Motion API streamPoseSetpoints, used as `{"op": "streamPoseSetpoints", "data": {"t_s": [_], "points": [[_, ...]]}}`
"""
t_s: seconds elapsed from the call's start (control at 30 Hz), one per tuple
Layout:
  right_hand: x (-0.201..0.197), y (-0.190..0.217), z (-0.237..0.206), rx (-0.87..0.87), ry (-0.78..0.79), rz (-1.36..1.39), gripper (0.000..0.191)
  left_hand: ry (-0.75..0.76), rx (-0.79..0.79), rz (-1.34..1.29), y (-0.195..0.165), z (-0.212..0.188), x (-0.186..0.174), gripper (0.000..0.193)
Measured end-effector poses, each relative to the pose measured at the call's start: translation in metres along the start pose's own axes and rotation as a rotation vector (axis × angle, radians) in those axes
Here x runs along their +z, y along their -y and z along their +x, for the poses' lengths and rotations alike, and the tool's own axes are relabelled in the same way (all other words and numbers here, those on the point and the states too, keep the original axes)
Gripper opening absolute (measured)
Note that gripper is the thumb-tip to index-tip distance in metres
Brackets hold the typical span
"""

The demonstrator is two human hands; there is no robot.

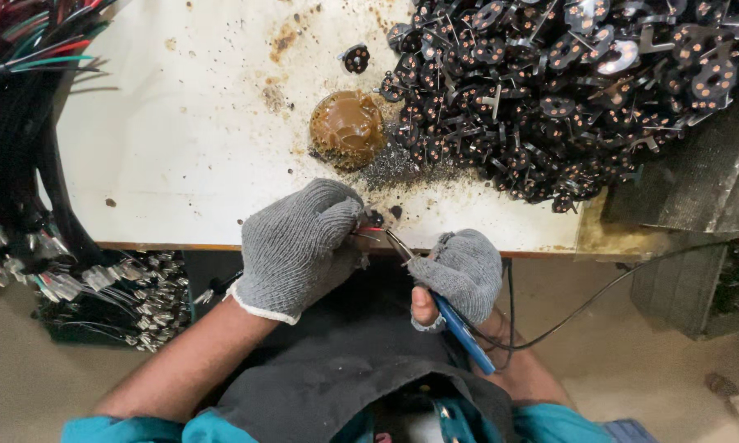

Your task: The person pours small black electrical components from a plastic bag onto the workbench and spreads them into a pile. They then take wires, strip and position the ends, and use a soldering iron to solder wire ends to the components one at a time, placing finished pieces on the pile.

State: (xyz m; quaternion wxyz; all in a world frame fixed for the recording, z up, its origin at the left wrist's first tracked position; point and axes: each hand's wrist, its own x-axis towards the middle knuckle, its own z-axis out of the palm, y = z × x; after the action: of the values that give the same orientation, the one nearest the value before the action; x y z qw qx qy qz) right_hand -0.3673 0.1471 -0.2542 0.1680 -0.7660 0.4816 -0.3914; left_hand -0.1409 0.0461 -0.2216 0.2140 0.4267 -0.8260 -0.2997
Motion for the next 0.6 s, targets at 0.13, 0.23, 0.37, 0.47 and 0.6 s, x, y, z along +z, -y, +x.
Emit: {"op": "streamPoseSetpoints", "data": {"t_s": [0.13,0.23,0.37,0.47,0.6], "points": [[0.0005,-0.0012,-0.0017,0.019,0.039,0.028,0.019,-0.001,-0.008,-0.017,0.0006,-0.0011,-0.0002,0.029],[0.0026,-0.0015,-0.0015,0.026,0.043,0.039,0.02,-0.003,-0.001,-0.023,0.0007,-0.0017,-0.0011,0.03],[0.0038,0.0005,0.0003,0.041,0.03,0.059,0.02,-0.005,-0.005,-0.017,0.0003,-0.0011,-0.002,0.029],[0.0013,0.0007,0.0005,0.052,0.085,0.042,0.019,-0.009,0.001,-0.016,0.0005,-0.0005,-0.0018,0.029],[0.0038,-0.006,-0.002,-0.069,0.195,-0.09,0.02,-0.012,-0.006,-0.016,0.0012,-0.0004,-0.0009,0.028]]}}
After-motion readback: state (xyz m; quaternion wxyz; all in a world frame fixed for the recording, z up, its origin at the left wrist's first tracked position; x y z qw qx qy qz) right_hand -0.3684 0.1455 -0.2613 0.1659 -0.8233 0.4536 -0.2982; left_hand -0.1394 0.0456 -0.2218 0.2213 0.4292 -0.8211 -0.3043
